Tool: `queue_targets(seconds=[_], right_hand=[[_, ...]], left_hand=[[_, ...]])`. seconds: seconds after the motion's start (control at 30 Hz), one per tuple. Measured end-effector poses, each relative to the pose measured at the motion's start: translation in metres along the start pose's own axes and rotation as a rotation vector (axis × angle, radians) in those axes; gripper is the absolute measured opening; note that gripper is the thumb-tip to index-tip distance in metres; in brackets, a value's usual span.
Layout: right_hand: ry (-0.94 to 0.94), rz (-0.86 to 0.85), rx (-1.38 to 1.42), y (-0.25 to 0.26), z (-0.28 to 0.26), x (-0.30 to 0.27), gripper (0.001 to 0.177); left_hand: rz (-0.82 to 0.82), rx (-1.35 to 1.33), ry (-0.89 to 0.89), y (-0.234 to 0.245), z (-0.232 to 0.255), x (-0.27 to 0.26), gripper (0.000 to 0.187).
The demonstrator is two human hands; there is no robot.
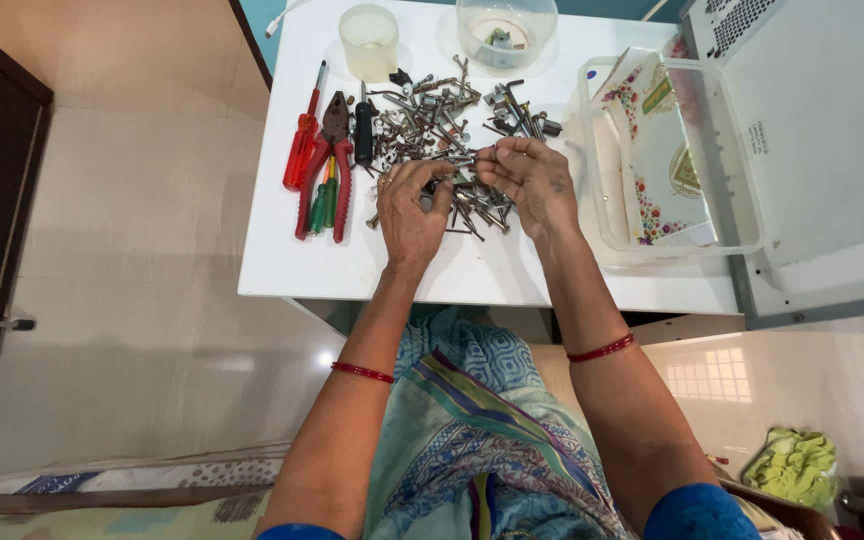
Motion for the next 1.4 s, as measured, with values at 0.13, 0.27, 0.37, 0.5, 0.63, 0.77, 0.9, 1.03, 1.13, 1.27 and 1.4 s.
queue_targets(seconds=[0.13, 0.27, 0.37, 0.5, 0.63, 0.77, 0.9, 1.03, 1.13, 1.27, 1.4], right_hand=[[-0.056, -0.037, 0.020, -0.014, -0.002, 0.012, 0.020], [-0.110, -0.050, -0.021, -0.033, -0.005, 0.021, 0.028], [-0.118, -0.070, -0.023, -0.051, -0.007, 0.029, 0.030], [-0.127, -0.074, 0.026, -0.080, -0.009, 0.049, 0.029], [-0.165, -0.054, -0.008, -0.109, -0.006, 0.079, 0.038], [-0.140, -0.113, 0.032, -0.132, 0.005, 0.122, 0.038], [-0.101, -0.224, 0.096, -0.140, 0.025, 0.167, 0.045], [-0.096, -0.277, 0.000, -0.137, 0.038, 0.193, 0.058], [-0.095, -0.258, -0.023, -0.132, 0.043, 0.198, 0.061], [-0.071, -0.315, 0.027, -0.133, 0.032, 0.193, 0.058], [-0.043, -0.253, -0.052, -0.134, 0.015, 0.161, 0.042]], left_hand=[[-0.113, -0.145, 0.220, -0.004, -0.003, 0.013, 0.026], [-0.211, -0.369, 0.501, -0.012, -0.014, 0.030, 0.042], [-0.199, -0.616, 0.544, -0.017, -0.024, 0.052, 0.052], [-0.238, -0.711, 0.632, -0.016, -0.043, 0.077, 0.065], [-0.195, -0.843, 0.669, -0.012, -0.063, 0.098, 0.076], [-0.133, -0.922, 0.658, -0.020, -0.084, 0.121, 0.081], [-0.111, -0.982, 0.643, -0.030, -0.105, 0.140, 0.086], [-0.120, -0.979, 0.622, -0.035, -0.117, 0.148, 0.088], [-0.135, -0.956, 0.630, -0.034, -0.126, 0.147, 0.088], [-0.124, -0.976, 0.627, -0.033, -0.132, 0.145, 0.087], [-0.150, -0.956, 0.631, -0.027, -0.126, 0.135, 0.085]])
Point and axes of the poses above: each hand's wrist, its own x-axis towards the middle knuckle, its own y-axis out of the back of the hand, z = x × y, the point moved 3 cm from there along x, towards the middle knuckle, and after that the axes turned 13 degrees about x, right-handed, at the moved point
